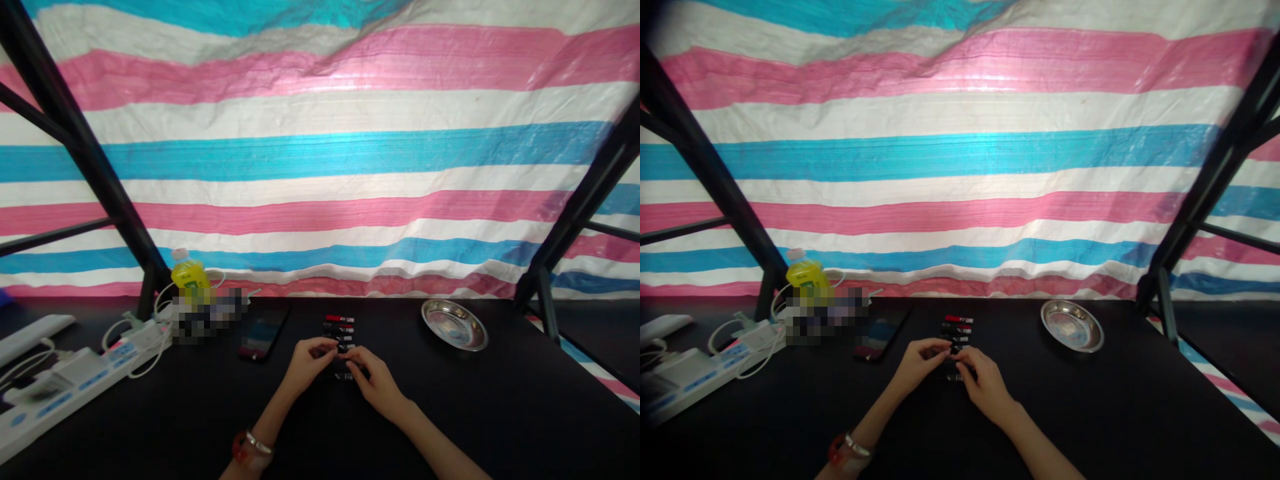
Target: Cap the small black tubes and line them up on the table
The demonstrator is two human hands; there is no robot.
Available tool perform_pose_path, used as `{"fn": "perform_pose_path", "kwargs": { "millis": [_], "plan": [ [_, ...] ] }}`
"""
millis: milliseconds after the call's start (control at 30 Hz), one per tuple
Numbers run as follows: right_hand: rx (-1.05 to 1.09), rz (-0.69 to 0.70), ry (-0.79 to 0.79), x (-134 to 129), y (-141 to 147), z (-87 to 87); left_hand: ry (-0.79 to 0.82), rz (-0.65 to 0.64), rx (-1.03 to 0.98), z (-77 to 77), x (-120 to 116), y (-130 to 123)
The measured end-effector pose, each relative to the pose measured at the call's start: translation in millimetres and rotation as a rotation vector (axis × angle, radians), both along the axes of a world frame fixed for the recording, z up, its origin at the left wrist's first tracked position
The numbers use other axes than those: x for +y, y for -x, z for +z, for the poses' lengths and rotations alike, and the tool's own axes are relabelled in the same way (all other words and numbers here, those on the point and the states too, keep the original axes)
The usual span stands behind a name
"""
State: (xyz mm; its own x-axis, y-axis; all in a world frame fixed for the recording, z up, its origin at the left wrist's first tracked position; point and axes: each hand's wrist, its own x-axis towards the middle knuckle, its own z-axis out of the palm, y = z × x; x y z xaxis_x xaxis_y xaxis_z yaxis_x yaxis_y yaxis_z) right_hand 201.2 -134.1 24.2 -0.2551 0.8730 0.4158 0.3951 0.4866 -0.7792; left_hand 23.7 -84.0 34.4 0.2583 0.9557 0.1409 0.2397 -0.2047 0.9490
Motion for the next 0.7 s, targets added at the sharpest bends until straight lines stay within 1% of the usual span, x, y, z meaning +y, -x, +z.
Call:
{"fn": "perform_pose_path", "kwargs": {
  "millis": [100, 200, 267, 333, 467, 567, 700],
  "plan": [
    [0.007, -0.052, -0.009, 1.8, -0.1, -3.4, 0.054, -0.005, -0.092, -4.2, 1.4, -0.9],
    [0.027, -0.133, -0.019, 4.3, -0.5, -8.2, 0.118, -0.022, -0.121, -7.5, 2.1, -1.4],
    [0.035, -0.176, -0.024, 5.7, -0.9, -10.6, 0.096, -0.039, -0.120, -8.8, 2.4, -1.2],
    [0.026, -0.207, -0.035, 6.7, -1.5, -12.1, 0.039, -0.048, -0.094, -8.6, 2.4, -0.8],
    [-0.011, -0.246, -0.066, 7.7, -2.5, -13.1, -0.032, -0.055, 0.021, -2.9, 0.7, -0.1],
    [-0.034, -0.249, -0.057, 7.7, -3.3, -13.0, -0.048, -0.048, 0.059, 1.4, -0.5, -0.2],
    [-0.038, -0.236, -0.037, 8.0, -4.1, -13.5, -0.062, -0.043, 0.048, 2.3, -0.3, -0.3]
  ]
}}
